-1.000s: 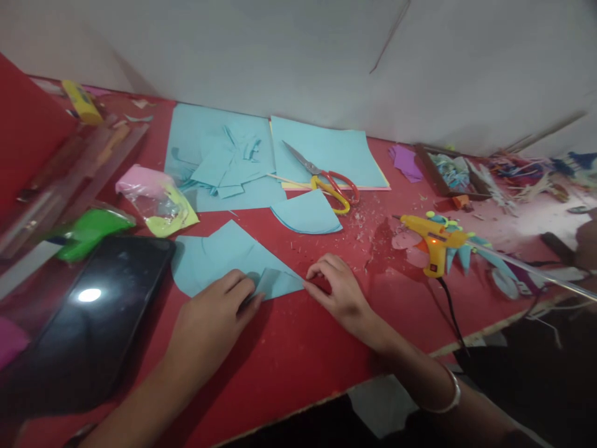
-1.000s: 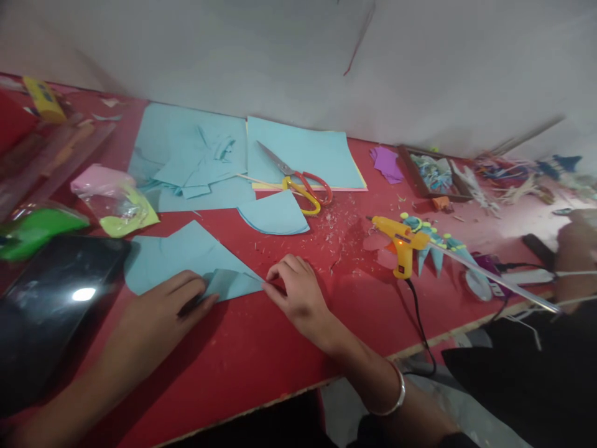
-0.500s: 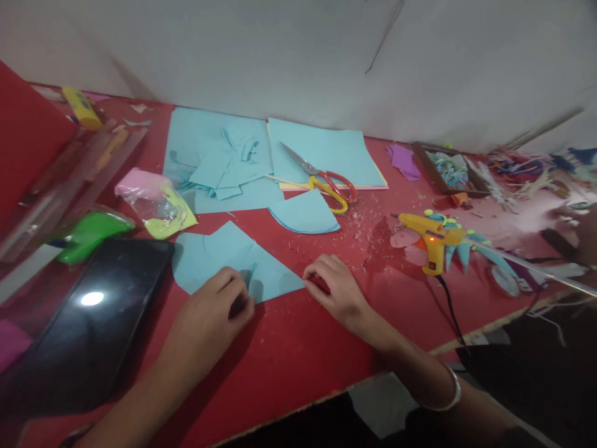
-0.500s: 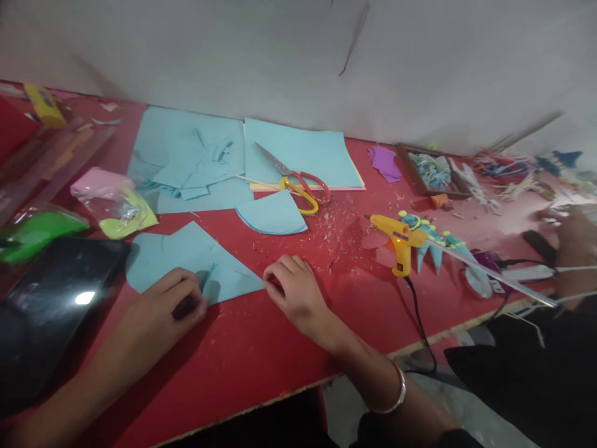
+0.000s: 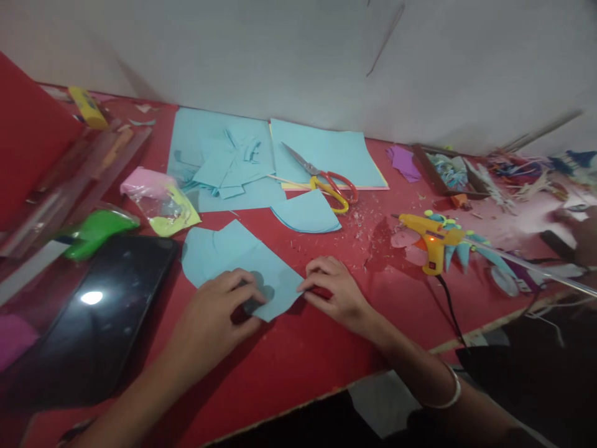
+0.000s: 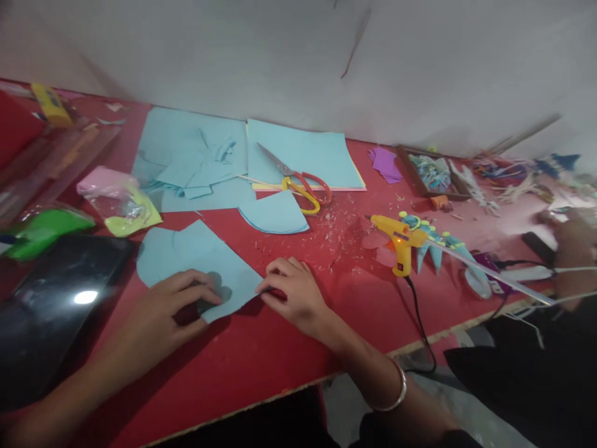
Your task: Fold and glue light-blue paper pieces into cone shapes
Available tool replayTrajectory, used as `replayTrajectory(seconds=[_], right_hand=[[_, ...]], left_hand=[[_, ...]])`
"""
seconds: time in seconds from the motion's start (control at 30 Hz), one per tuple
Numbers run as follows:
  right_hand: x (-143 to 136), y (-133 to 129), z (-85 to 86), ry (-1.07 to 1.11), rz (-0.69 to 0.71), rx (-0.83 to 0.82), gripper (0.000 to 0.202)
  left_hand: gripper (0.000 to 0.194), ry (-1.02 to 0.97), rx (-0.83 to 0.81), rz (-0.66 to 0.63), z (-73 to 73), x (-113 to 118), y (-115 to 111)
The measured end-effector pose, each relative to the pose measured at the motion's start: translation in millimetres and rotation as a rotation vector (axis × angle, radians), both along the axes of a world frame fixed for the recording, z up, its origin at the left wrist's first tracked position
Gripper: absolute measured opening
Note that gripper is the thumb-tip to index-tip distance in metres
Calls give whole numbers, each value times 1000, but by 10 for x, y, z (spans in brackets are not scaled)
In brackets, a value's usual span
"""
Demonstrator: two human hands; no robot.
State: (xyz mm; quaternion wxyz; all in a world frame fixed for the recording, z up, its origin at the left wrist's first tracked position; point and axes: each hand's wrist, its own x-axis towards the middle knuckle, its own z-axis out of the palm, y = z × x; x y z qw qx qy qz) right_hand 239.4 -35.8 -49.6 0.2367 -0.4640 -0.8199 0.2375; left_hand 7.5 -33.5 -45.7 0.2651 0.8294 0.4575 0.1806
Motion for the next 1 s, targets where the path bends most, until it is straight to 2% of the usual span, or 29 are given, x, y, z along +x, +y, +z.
replayTrajectory(seconds=[0.2,0.37,0.57,0.8,1.0], right_hand=[[11,15,7,59,-17,2,16],[-17,15,-7,-4,-76,-18,15],[-51,9,-24,-64,-135,-49,14],[-52,10,-39,-84,-143,-44,14],[-76,6,-35,-96,-163,-38,13]], left_hand=[[31,71,27,56,10,7,-3],[39,93,62,91,19,-25,-34],[37,134,75,150,20,-4,-65],[31,38,52,91,-10,-29,-32],[29,69,44,136,-18,-26,-64]])
